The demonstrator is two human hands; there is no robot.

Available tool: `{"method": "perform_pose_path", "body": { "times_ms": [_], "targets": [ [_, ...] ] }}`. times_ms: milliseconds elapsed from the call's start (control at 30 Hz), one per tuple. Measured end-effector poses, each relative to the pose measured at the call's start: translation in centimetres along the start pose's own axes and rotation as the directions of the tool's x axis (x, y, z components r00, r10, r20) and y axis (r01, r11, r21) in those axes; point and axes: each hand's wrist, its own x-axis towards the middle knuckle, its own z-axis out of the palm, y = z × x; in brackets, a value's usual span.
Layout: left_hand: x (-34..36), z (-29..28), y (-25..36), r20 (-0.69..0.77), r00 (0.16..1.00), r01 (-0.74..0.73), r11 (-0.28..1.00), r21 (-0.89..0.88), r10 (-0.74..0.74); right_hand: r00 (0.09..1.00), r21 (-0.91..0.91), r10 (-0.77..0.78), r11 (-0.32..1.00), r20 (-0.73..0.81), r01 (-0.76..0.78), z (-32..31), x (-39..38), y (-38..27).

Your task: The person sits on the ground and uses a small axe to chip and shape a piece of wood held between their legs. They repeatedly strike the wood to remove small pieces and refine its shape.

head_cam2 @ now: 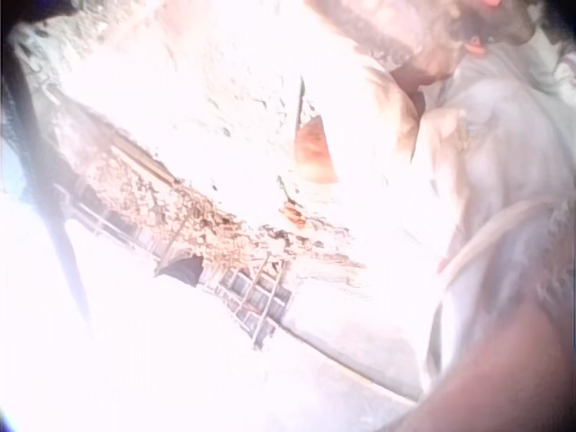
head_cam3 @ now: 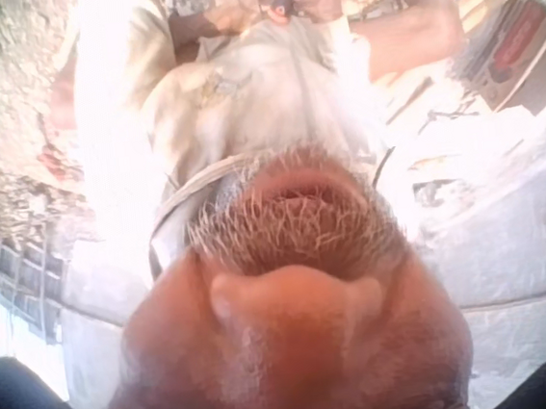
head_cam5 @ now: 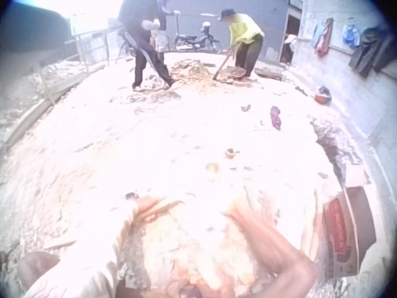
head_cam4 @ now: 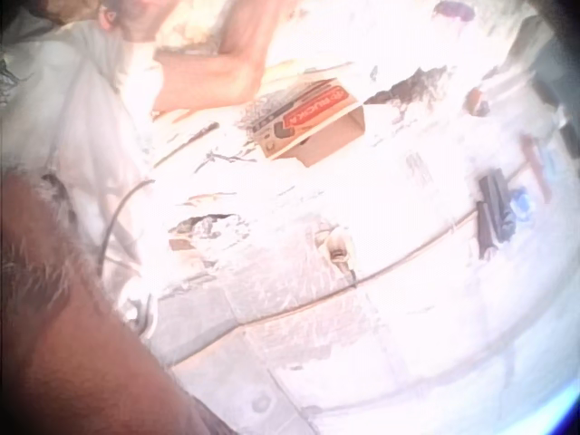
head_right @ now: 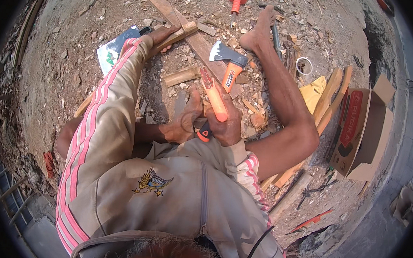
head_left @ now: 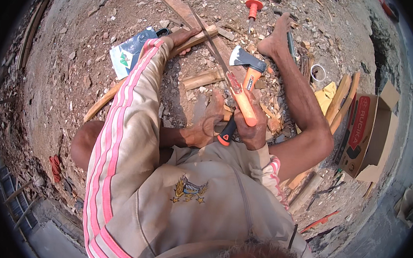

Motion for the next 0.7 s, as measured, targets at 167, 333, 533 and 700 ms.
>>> {"method": "perform_pose_path", "body": {
  "times_ms": [167,333,533,700],
  "targets": [
    [-0.9,1.6,1.2,-0.124,0.990,-0.056,0.995,0.086,0.067,0.966,0.009,-0.129,0.991,-0.223,0.134,-8.7,-4.5,-6.9],
    [0.9,0.6,-1.9,-0.120,0.817,-0.383,0.687,0.617,0.564,0.802,-0.606,-0.469,0.776,-0.370,0.175,-18.1,-5.9,-9.4],
    [-2.9,2.3,-3.0,-0.139,0.853,-0.311,0.704,0.638,0.503,0.786,-0.875,-0.540,0.484,-0.302,-0.004,-25.3,-5.8,-4.2],
    [-5.1,0.5,-4.4,-0.099,0.859,-0.299,0.649,0.699,0.503,0.902,-0.892,-0.258,0.390,-0.346,-0.231,-26.7,-8.0,4.8]
  ]
}}
